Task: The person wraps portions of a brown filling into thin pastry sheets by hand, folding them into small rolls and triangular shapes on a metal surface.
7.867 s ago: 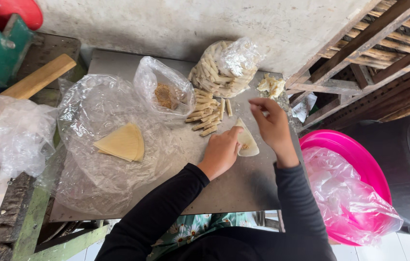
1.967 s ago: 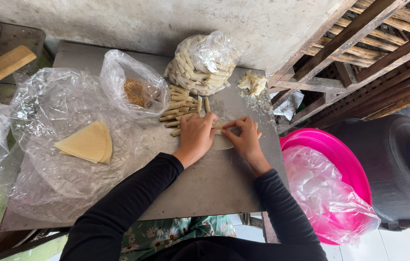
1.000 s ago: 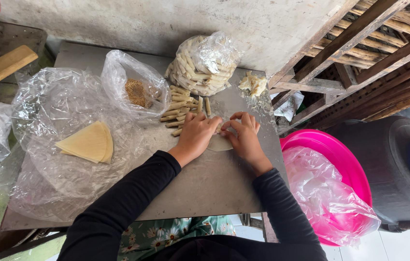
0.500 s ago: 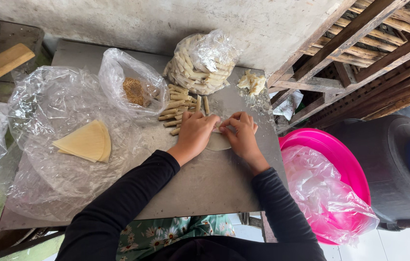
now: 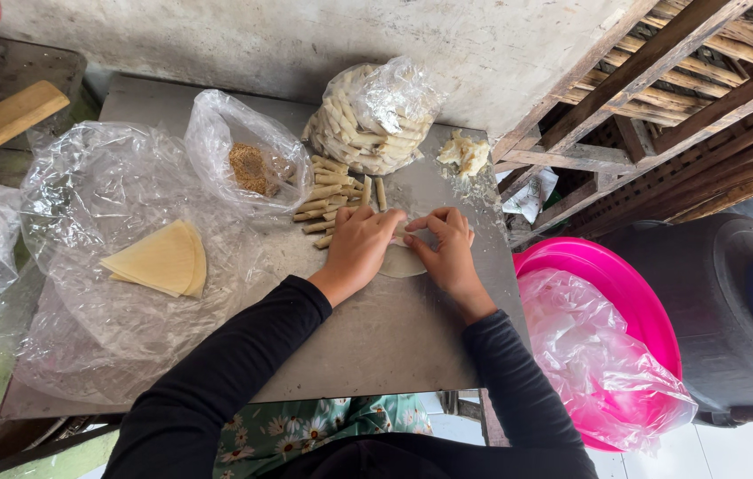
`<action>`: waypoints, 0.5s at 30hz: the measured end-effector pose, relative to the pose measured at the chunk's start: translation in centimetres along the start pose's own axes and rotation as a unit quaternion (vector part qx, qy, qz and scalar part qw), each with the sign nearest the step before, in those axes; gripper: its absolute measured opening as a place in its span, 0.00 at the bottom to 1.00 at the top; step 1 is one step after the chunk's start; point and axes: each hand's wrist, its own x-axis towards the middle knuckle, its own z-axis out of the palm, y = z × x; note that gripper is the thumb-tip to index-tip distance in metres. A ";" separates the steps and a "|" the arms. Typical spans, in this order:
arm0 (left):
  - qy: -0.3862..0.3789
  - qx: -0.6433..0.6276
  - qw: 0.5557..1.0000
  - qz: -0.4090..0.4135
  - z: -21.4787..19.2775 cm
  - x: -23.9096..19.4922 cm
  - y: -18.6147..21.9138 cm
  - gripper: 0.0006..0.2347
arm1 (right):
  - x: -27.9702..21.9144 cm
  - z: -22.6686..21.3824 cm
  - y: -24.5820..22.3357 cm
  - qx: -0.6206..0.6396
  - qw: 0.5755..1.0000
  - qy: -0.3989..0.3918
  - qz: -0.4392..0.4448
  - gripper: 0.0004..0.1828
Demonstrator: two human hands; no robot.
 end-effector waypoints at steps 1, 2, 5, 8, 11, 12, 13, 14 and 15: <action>-0.016 0.004 1.000 0.000 0.1 0.0 0.0 0.10 | 0.0 0.1 0.0 -0.004 1.000 0.012 -0.005 0.08; -0.032 0.008 0.999 0.000 0.1 0.1 0.0 0.10 | 0.0 0.2 0.0 -0.008 1.000 0.024 -0.010 0.09; -0.034 0.022 0.999 0.004 0.1 0.0 -0.2 0.11 | 0.0 0.4 0.0 0.001 0.999 0.037 -0.012 0.07; 0.015 0.065 0.997 0.034 -0.1 -0.1 -0.1 0.13 | -0.2 0.0 0.2 0.029 0.997 0.076 -0.008 0.07; 0.050 0.098 0.993 -0.035 -0.9 0.7 -1.0 0.11 | -0.2 -0.1 0.5 0.018 0.993 0.116 -0.014 0.07; 0.058 0.114 0.990 -0.052 -1.4 0.9 -1.5 0.12 | -0.2 -0.2 0.6 0.022 0.993 0.116 -0.018 0.07; 0.065 0.131 0.987 -0.067 -2.1 1.0 -2.2 0.12 | -0.2 -0.1 0.7 0.026 0.992 0.118 -0.020 0.06; 0.072 0.147 0.983 -0.083 -2.7 0.9 -2.7 0.13 | -0.3 0.0 0.8 0.031 0.992 0.120 -0.023 0.06; 0.074 0.169 0.979 -0.084 -3.2 0.8 -2.9 0.14 | -0.3 0.1 0.8 0.030 0.993 0.113 -0.019 0.06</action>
